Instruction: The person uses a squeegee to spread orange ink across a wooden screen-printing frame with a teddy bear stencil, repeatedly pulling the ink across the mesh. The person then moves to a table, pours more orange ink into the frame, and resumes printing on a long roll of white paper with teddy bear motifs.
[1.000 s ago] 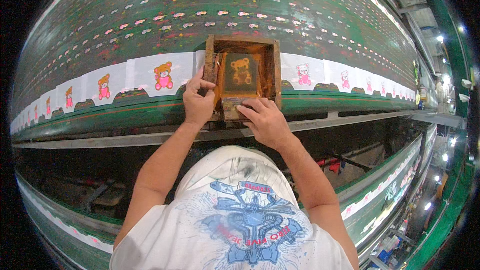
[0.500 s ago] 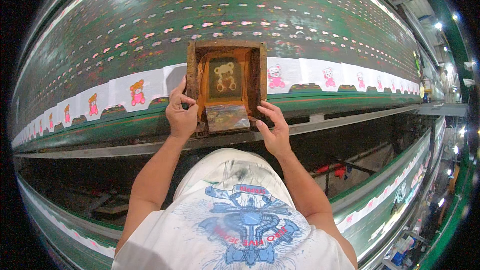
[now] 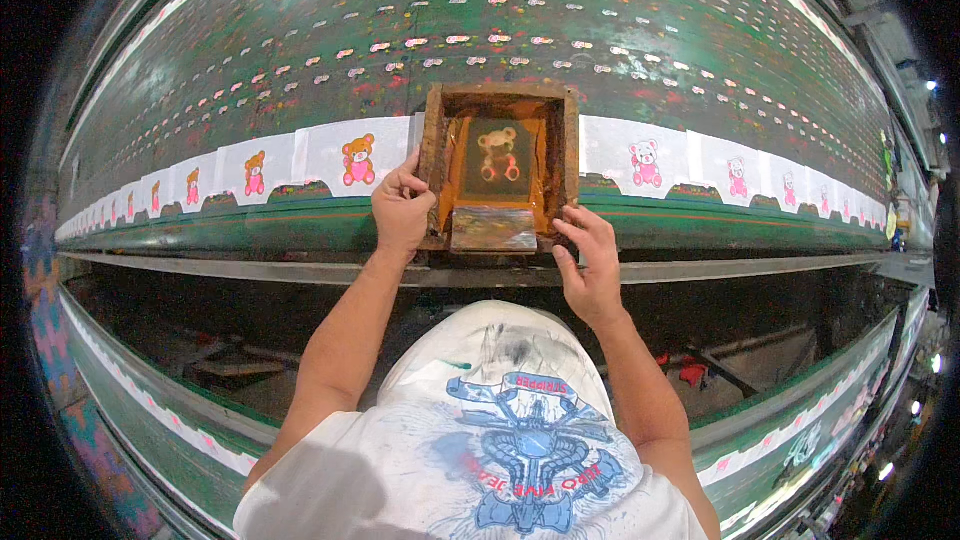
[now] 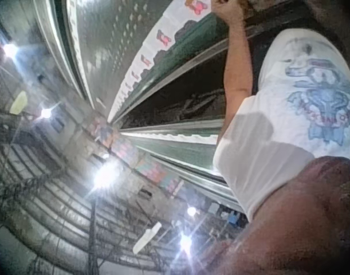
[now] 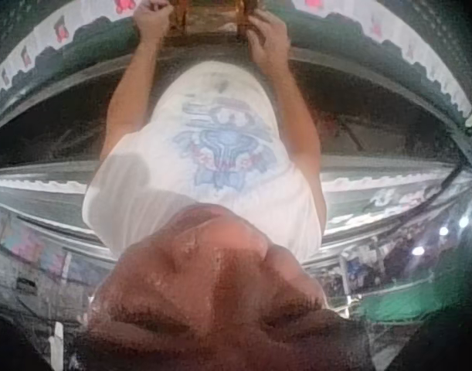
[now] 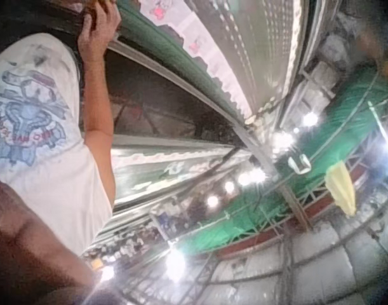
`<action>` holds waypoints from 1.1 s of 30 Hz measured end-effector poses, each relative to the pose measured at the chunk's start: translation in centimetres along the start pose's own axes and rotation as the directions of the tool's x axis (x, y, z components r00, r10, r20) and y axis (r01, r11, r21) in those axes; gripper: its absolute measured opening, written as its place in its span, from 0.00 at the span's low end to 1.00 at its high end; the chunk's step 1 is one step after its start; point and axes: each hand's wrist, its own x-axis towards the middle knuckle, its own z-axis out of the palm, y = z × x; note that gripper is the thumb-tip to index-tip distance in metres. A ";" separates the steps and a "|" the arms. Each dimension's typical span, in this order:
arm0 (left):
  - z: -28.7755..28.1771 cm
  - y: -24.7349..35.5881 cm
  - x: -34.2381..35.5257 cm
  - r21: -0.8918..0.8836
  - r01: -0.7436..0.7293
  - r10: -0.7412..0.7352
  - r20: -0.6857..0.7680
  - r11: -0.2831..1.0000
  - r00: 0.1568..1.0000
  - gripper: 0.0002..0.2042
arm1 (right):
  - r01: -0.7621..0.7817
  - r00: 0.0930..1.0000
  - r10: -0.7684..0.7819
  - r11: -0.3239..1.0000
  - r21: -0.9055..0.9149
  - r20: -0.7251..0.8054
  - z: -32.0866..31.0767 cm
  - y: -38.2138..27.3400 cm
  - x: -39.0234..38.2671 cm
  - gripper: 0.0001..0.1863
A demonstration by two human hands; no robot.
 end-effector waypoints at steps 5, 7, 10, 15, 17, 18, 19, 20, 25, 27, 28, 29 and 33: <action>0.1 0.5 -0.2 0.023 0.092 -0.092 -0.027 0.995 0.995 0.12 | 0.237 0.963 -0.221 0.967 -0.090 0.157 0.9 -1.5 2.0 0.24; 0.1 0.6 -0.1 0.047 0.065 -0.064 -0.024 0.997 0.998 0.12 | 0.305 0.933 -0.270 0.945 -0.122 0.237 1.7 -2.4 2.9 0.24; 0.1 0.0 -0.3 0.033 0.030 -0.029 -0.016 0.999 0.999 0.12 | 0.356 0.900 -0.289 0.919 -0.170 0.326 2.6 -3.5 4.3 0.25; 0.9 0.7 -0.4 0.015 0.054 -0.054 -0.001 0.998 0.999 0.10 | 0.480 0.816 -0.328 0.843 -0.244 0.475 2.6 -3.2 5.8 0.22; 0.9 0.4 -0.4 0.024 0.044 -0.044 -0.005 0.999 0.999 0.10 | 0.490 0.778 -0.292 0.837 -0.245 0.556 1.7 -3.6 7.1 0.21; 0.8 0.2 -0.4 0.039 0.043 -0.042 -0.009 0.998 0.999 0.09 | 0.468 0.757 -0.249 0.851 -0.236 0.604 1.0 -3.9 8.3 0.21; 0.8 0.0 -0.4 0.055 0.042 -0.041 -0.012 0.998 0.999 0.09 | 0.446 0.732 -0.205 0.865 -0.229 0.650 0.4 -4.1 9.6 0.20; 0.8 -0.3 -0.4 0.061 0.018 -0.018 -0.010 0.998 1.000 0.09 | 0.411 0.716 -0.160 0.884 -0.225 0.679 0.0 -4.2 10.8 0.20; 0.5 -2.1 -0.3 0.112 -0.035 0.035 0.003 0.993 0.999 0.09 | 0.278 0.710 -0.036 0.932 -0.233 0.704 0.4 -1.9 16.6 0.17; 0.6 -2.5 -0.3 0.185 -0.111 0.117 -0.022 0.976 0.993 0.08 | 0.260 0.747 -0.023 0.930 -0.260 0.665 0.9 -1.6 18.6 0.17; 0.6 -2.6 -0.3 0.223 -0.149 0.160 -0.031 0.963 0.987 0.09 | 0.275 0.769 -0.051 0.927 -0.257 0.637 1.4 -1.0 19.5 0.17; 0.6 -2.5 -0.2 0.214 -0.142 0.150 -0.024 0.967 0.988 0.12 | 0.288 0.792 -0.078 0.922 -0.258 0.606 1.9 -0.7 20.4 0.17; 0.6 -1.3 -0.3 0.252 -0.131 0.134 0.005 0.959 0.991 0.27 | 0.225 0.882 -0.044 0.914 -0.338 0.468 2.9 -0.3 22.1 0.19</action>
